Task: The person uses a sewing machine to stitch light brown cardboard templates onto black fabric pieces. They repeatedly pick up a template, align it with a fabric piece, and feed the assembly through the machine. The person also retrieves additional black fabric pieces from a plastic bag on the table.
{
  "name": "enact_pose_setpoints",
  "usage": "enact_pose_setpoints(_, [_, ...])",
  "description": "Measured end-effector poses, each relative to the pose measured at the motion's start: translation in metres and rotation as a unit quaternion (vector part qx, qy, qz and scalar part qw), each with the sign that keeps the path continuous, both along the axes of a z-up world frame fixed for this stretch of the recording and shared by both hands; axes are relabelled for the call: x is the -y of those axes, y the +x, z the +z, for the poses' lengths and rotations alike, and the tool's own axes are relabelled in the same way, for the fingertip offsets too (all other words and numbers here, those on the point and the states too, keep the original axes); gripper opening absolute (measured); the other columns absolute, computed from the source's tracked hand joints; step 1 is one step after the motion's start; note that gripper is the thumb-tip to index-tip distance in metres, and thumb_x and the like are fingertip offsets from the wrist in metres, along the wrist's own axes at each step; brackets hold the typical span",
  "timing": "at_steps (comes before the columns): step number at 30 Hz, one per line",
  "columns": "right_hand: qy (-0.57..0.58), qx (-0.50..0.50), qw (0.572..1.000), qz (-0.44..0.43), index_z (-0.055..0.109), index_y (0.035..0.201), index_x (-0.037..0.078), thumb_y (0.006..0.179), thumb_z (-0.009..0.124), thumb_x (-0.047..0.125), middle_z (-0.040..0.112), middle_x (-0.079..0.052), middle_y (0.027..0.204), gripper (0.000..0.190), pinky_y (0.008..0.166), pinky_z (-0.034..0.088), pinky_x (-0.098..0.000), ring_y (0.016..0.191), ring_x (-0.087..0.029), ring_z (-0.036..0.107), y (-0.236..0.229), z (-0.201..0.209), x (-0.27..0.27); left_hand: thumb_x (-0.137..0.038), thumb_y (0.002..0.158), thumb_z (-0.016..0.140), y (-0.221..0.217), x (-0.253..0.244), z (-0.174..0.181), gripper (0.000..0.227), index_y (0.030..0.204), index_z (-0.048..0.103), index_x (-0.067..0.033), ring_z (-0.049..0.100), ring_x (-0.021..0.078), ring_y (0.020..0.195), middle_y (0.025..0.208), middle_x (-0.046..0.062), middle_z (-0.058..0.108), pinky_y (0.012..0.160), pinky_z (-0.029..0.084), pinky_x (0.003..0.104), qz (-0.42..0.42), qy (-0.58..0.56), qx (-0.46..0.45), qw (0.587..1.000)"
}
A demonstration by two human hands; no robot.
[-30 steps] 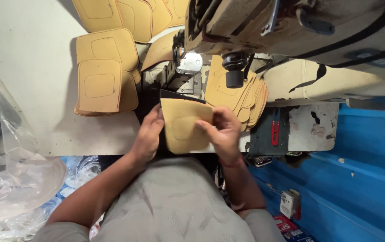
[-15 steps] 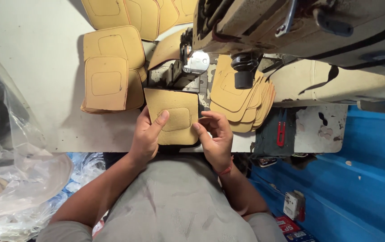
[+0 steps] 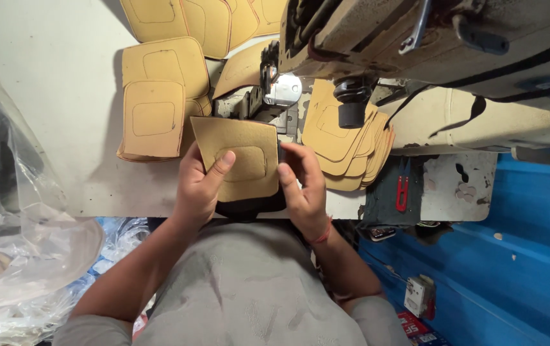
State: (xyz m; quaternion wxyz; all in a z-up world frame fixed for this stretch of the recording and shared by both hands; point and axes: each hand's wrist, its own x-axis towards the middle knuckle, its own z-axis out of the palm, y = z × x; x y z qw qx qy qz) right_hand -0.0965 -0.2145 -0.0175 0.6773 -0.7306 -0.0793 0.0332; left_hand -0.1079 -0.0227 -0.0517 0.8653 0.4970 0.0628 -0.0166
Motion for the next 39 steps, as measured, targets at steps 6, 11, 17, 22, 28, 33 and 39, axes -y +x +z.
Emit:
enact_pose_setpoints(6, [0.136, -0.118, 0.983, 0.046, 0.063, 0.123, -0.002, 0.110, 0.057, 0.012, 0.056, 0.005, 0.086, 0.020, 0.060, 0.036, -0.0168, 0.070, 0.000, 0.044, 0.017, -0.014, 0.002, -0.016, 0.106, 0.063, 0.018, -0.010, 0.021, 0.032, 0.132, 0.057, 0.0013, 0.061, 0.0104, 0.111, 0.120, 0.004, 0.067, 0.101, 0.049, 0.027, 0.008, 0.108, 0.037, 0.993])
enact_pose_setpoints(11, [0.111, -0.102, 0.988, 0.041, 0.064, 0.112, -0.001, 0.110, 0.058, 0.013, 0.059, 0.005, 0.085, 0.015, 0.059, 0.036, -0.0171, 0.068, 0.001, 0.045, 0.022, -0.011, -0.005, -0.016, 0.106, 0.062, 0.028, -0.014, 0.026, 0.030, 0.131, 0.058, 0.0014, 0.060, 0.0093, 0.109, 0.118, 0.004, 0.067, 0.098, 0.050, 0.027, -0.005, 0.150, 0.039, 0.988])
enact_pose_setpoints(17, [0.109, -0.120, 0.987, 0.022, 0.065, 0.105, 0.000, 0.108, 0.060, 0.013, 0.061, 0.005, 0.078, 0.014, 0.055, 0.041, -0.0182, 0.062, -0.001, 0.050, 0.042, -0.006, -0.012, -0.012, 0.105, 0.062, 0.047, -0.018, 0.036, 0.031, 0.131, 0.058, 0.0026, 0.059, 0.0098, 0.109, 0.119, 0.005, 0.066, 0.098, 0.049, 0.027, 0.012, 0.169, 0.044, 0.984])
enact_pose_setpoints(22, [0.134, -0.119, 0.983, 0.027, 0.065, 0.104, -0.002, 0.107, 0.063, 0.012, 0.061, 0.002, 0.080, 0.014, 0.056, 0.042, -0.0189, 0.062, -0.002, 0.051, 0.043, -0.001, -0.005, -0.012, 0.104, 0.061, 0.054, -0.020, 0.040, 0.032, 0.132, 0.057, 0.0031, 0.060, 0.0092, 0.108, 0.118, 0.005, 0.066, 0.097, 0.050, 0.027, 0.010, 0.153, 0.035, 0.988])
enact_pose_setpoints(28, [-0.210, 0.414, 0.840, -0.281, 0.065, 0.102, 0.003, 0.113, 0.052, 0.015, 0.066, -0.008, 0.101, 0.021, 0.084, 0.048, -0.0355, 0.088, -0.021, 0.059, 0.047, 0.019, 0.093, -0.011, 0.104, 0.061, 0.056, -0.020, 0.030, 0.036, 0.135, 0.055, 0.0059, 0.059, 0.0106, 0.112, 0.122, 0.006, 0.066, 0.101, 0.048, 0.027, 0.009, 0.051, 0.016, 0.999])
enact_pose_setpoints(33, [-0.379, 0.434, 0.693, -0.433, 0.058, 0.125, -0.001, 0.114, 0.052, 0.026, 0.054, -0.015, 0.123, 0.030, 0.103, 0.046, -0.0439, 0.121, -0.027, 0.053, 0.065, 0.033, 0.195, -0.011, 0.103, 0.060, 0.062, -0.022, 0.035, 0.038, 0.137, 0.053, 0.0053, 0.060, 0.0118, 0.117, 0.126, 0.008, 0.066, 0.106, 0.046, 0.028, -0.004, 0.009, 0.025, 1.000])
enact_pose_setpoints(39, [-0.446, 0.436, 0.641, -0.448, 0.043, 0.144, -0.006, 0.119, 0.042, 0.036, 0.036, -0.023, 0.150, 0.048, 0.126, 0.036, -0.0549, 0.152, -0.038, 0.023, 0.071, -0.047, 0.226, -0.011, 0.105, 0.060, 0.063, -0.021, 0.025, 0.036, 0.135, 0.054, 0.0059, 0.061, 0.0131, 0.115, 0.126, 0.010, 0.066, 0.105, 0.047, 0.030, 0.004, -0.003, 0.019, 1.000])
